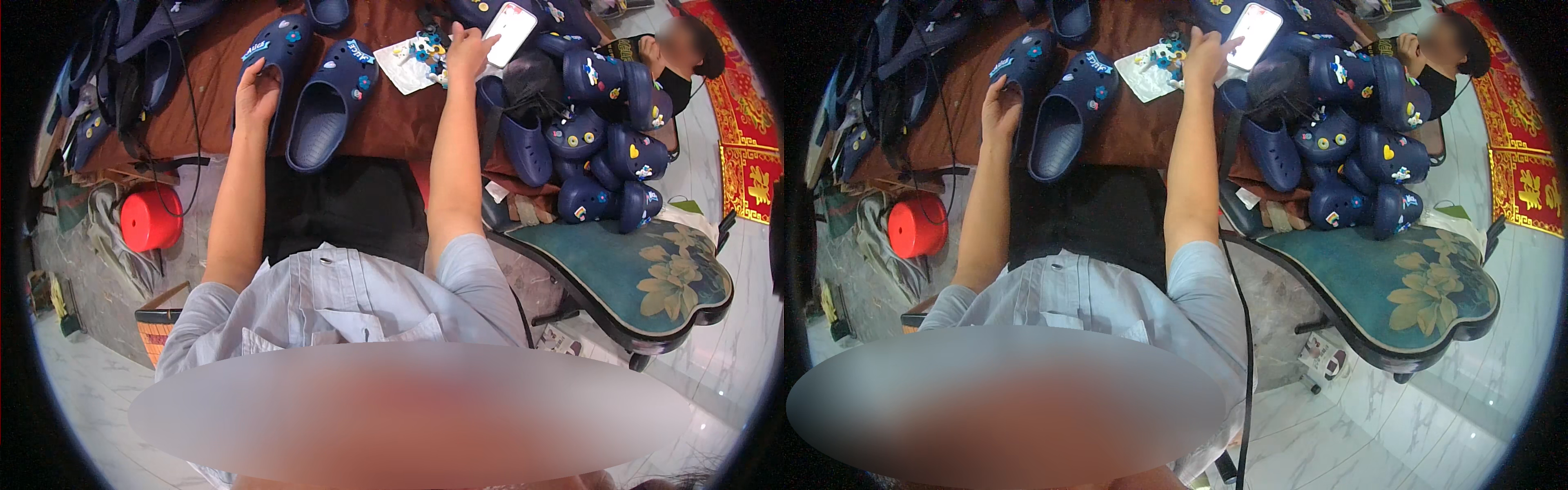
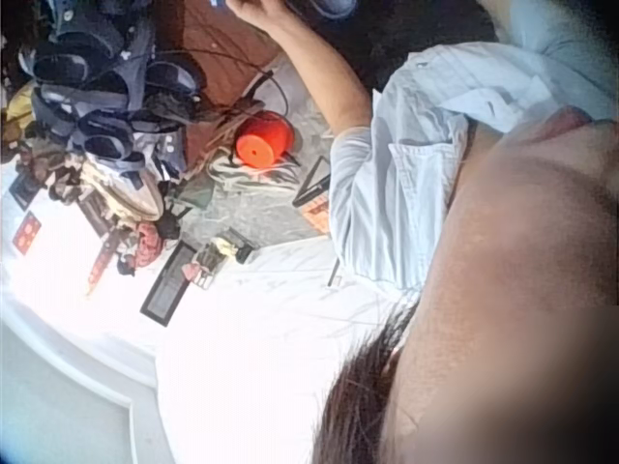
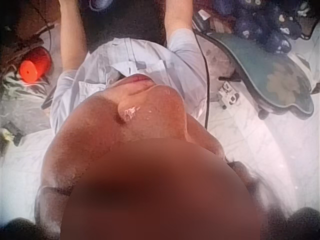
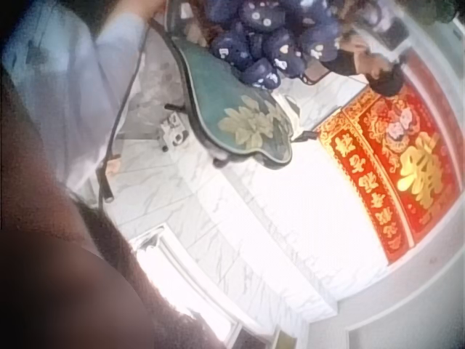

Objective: Attaching small decorative or functional pins/charms into the holes of rubber sandals.

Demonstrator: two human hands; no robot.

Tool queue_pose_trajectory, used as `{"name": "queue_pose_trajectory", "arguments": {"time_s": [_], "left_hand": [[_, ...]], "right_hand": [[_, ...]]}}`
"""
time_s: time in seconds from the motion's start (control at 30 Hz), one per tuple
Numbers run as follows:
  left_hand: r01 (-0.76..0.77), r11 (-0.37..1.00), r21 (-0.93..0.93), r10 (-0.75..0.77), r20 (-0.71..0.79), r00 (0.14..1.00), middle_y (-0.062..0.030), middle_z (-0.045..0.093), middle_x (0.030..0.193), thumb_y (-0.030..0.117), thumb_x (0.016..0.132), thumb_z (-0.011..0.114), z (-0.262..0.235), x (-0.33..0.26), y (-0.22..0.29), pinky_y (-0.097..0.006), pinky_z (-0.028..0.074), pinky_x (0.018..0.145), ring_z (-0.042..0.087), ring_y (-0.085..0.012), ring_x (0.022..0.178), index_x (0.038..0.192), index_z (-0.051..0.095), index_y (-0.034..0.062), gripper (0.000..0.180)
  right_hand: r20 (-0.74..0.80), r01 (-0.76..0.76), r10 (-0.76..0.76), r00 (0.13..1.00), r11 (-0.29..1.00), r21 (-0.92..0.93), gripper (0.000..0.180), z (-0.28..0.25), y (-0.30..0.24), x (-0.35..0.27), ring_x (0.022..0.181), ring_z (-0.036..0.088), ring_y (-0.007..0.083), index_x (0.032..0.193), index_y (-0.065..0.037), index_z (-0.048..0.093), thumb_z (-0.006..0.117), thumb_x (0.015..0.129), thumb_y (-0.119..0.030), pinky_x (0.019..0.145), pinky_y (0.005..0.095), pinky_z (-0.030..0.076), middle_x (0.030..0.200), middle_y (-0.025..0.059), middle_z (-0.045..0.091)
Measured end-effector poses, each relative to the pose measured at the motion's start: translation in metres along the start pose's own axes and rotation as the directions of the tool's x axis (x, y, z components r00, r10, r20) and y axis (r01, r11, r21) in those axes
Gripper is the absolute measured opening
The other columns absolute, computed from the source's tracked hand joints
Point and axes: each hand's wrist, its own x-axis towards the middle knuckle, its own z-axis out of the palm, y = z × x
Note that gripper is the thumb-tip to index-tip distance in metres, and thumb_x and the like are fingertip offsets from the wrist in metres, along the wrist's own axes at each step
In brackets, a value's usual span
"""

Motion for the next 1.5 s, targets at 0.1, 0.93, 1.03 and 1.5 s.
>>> {"name": "queue_pose_trajectory", "arguments": {"time_s": [0.1, 0.93, 1.03, 1.5], "left_hand": [[-0.008, 1.000, -0.023, 0.008, -0.002, 1.000, -0.0072, 0.062, 0.091, 0.000, 0.078, 0.066, -0.004, 0.001, 0.002, -0.031, 0.046, 0.079, 0.058, -0.0210, 0.083, 0.088, 0.059, 0.0048, 0.013], [-0.022, 1.000, 0.003, 0.022, 0.001, 1.000, -0.0066, 0.061, 0.089, 0.001, 0.080, 0.064, 0.000, -0.003, 0.001, -0.031, 0.045, 0.079, 0.058, -0.0202, 0.084, 0.090, 0.057, 0.0052, 0.013], [-0.016, 1.000, 0.000, 0.016, -0.014, 1.000, -0.0068, 0.061, 0.089, 0.001, 0.080, 0.064, 0.000, -0.003, 0.002, -0.031, 0.046, 0.079, 0.058, -0.0202, 0.085, 0.091, 0.057, 0.0047, 0.014], [0.026, 0.999, -0.029, -0.026, -0.006, 1.000, -0.0072, 0.062, 0.090, 0.000, 0.080, 0.063, -0.012, 0.005, 0.003, -0.031, 0.048, 0.078, 0.060, -0.0209, 0.083, 0.091, 0.058, 0.0039, 0.012]], "right_hand": [[0.026, -0.013, 0.013, 1.000, 1.000, 0.000, 0.041, -0.011, 0.007, 0.016, 0.108, 0.052, 0.0486, 0.089, -0.005, 0.066, 0.055, 0.088, -0.045, 0.090, 0.0498, 0.043, 0.133, 0.0412, 0.031], [-0.013, 0.139, -0.142, 0.990, 0.981, -0.132, 0.041, -0.027, 0.026, 0.040, 0.091, 0.061, 0.0454, 0.089, -0.003, 0.065, 0.053, 0.089, -0.043, 0.078, 0.0516, 0.048, 0.140, 0.0311, 0.030], [-0.006, 0.131, -0.132, 0.991, 0.984, -0.121, 0.041, -0.029, 0.019, 0.026, 0.091, 0.061, 0.0449, 0.088, -0.004, 0.064, 0.053, 0.089, -0.043, 0.077, 0.0516, 0.048, 0.140, 0.0311, 0.031], [0.058, 0.082, -0.076, 0.995, 0.992, -0.099, 0.040, -0.022, 0.019, -0.005, 0.094, 0.060, 0.0450, 0.088, -0.002, 0.064, 0.053, 0.090, -0.040, 0.083, 0.0486, 0.047, 0.135, 0.0363, 0.034]]}}
